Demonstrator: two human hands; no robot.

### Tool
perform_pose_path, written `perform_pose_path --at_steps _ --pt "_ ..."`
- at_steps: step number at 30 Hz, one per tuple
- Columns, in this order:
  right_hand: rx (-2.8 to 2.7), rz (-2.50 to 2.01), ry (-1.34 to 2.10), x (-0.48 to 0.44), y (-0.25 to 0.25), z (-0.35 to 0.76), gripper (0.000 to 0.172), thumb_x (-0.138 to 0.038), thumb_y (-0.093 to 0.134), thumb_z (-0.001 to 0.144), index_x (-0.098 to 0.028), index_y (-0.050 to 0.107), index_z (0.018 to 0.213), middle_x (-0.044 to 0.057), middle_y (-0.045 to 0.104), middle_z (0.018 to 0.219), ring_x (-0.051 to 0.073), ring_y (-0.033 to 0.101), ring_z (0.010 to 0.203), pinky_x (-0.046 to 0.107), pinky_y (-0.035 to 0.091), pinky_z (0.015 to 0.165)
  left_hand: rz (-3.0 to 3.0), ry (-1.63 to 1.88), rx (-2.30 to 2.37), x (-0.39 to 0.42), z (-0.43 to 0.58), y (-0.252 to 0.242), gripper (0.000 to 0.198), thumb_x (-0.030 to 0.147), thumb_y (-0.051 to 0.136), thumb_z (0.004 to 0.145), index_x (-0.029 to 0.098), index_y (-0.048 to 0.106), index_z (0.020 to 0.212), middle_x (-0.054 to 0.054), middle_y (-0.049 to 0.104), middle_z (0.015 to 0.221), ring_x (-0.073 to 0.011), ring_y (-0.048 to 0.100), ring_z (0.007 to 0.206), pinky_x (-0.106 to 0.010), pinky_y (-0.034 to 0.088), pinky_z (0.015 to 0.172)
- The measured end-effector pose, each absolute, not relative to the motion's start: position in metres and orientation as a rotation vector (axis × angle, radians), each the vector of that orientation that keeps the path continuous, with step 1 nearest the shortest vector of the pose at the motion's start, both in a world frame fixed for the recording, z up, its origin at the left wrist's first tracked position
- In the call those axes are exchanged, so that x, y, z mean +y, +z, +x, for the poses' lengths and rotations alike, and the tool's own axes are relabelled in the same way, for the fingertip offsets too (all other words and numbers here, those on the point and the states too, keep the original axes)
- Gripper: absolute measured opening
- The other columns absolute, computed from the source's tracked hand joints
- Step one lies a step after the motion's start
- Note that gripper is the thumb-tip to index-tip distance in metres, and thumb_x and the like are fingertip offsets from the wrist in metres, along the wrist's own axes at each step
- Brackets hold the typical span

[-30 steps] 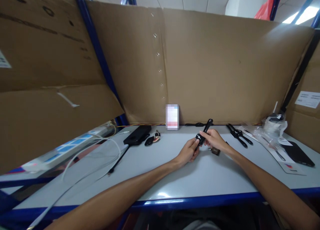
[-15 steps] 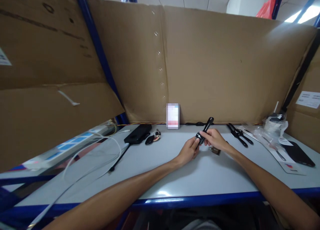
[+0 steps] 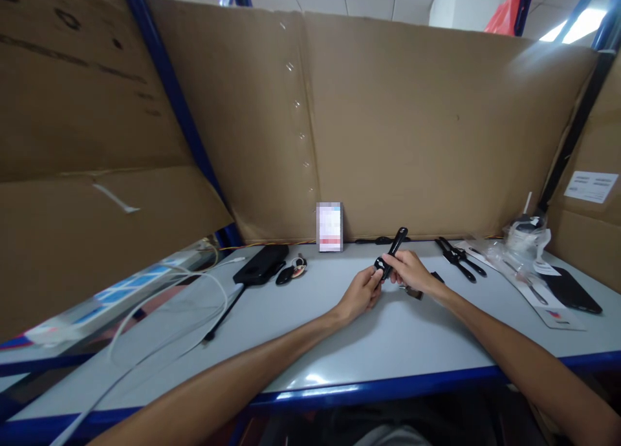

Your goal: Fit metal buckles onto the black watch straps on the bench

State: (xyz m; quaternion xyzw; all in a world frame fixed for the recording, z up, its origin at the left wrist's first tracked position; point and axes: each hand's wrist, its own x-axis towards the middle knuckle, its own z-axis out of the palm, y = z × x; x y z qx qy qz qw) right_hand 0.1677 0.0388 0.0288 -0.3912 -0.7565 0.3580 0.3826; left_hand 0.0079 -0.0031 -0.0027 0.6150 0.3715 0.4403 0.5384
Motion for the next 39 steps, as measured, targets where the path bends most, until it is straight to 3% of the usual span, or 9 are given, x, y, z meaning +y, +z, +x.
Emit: perform_pose_path --at_steps 18,26,28,30,32,34,39 --pt "-1.902 -1.042 0.905 0.036 0.028 0.166 0.048 -0.050 0.046 0.096 -0.017 0.052 0.061 -0.001 0.055 0.047 0.007 0.045 0.037 0.018 0.035 0.042 1.378 1.016 0.931 -0.005 0.009 0.003 0.050 0.068 0.060 0.079 0.021 0.043 0.082 0.012 0.030 0.051 -0.0032 0.021 0.034 -0.017 0.013 0.032" --pt "-1.757 -0.990 1.053 0.040 0.022 0.158 0.032 -0.044 0.055 0.090 -0.016 0.058 0.076 0.000 0.061 0.061 0.009 0.054 0.050 0.015 0.036 0.037 1.354 1.110 0.879 -0.011 0.012 0.008 0.046 0.065 0.057 0.082 0.021 0.045 0.085 0.012 0.034 0.052 -0.0036 0.022 0.033 -0.016 0.017 0.030" --pt "-1.733 -0.944 1.075 0.039 0.024 0.156 0.025 -0.039 0.057 0.088 -0.016 0.060 0.080 0.000 0.062 0.067 0.010 0.057 0.058 0.015 0.040 0.040 1.334 1.134 0.853 -0.012 0.012 0.011 0.044 0.063 0.057 0.083 0.020 0.046 0.085 0.011 0.037 0.053 -0.0041 0.026 0.034 -0.016 0.023 0.031" --pt "-1.713 -0.946 1.088 0.040 0.029 0.157 0.020 -0.034 0.056 0.088 -0.016 0.061 0.081 0.000 0.062 0.070 0.011 0.060 0.063 0.014 0.045 0.043 1.330 1.111 0.829 -0.011 0.012 0.015 0.044 0.061 0.060 0.082 0.019 0.048 0.088 0.008 0.047 0.056 -0.0069 0.039 0.038 -0.018 0.033 0.034" --pt "-1.664 -0.975 1.092 0.043 0.037 0.163 0.016 -0.030 0.056 0.088 -0.017 0.060 0.080 0.001 0.063 0.072 0.012 0.062 0.067 0.015 0.048 0.046 1.326 1.077 0.821 -0.010 0.010 0.018 0.048 0.062 0.062 0.080 0.017 0.052 0.093 0.001 0.059 0.066 -0.0131 0.057 0.052 -0.023 0.046 0.044" --pt "-1.598 -1.010 1.108 0.051 0.048 0.177 0.013 -0.027 0.056 0.087 -0.017 0.058 0.080 0.001 0.066 0.073 0.012 0.063 0.065 0.016 0.050 0.047 1.310 1.076 0.841 -0.008 0.008 0.020 0.054 0.064 0.064 0.077 0.015 0.055 0.100 -0.005 0.067 0.079 -0.0190 0.066 0.069 -0.029 0.053 0.055" --pt "-1.403 -1.176 1.023 0.075 0.071 0.238 0.020 -0.025 0.063 0.082 -0.017 0.050 0.070 0.001 0.065 0.064 0.010 0.059 0.049 0.017 0.045 0.042 1.300 1.064 0.908 -0.007 0.005 0.018 0.055 0.064 0.062 0.078 0.014 0.057 0.100 -0.008 0.069 0.080 -0.0196 0.067 0.066 -0.030 0.052 0.055"
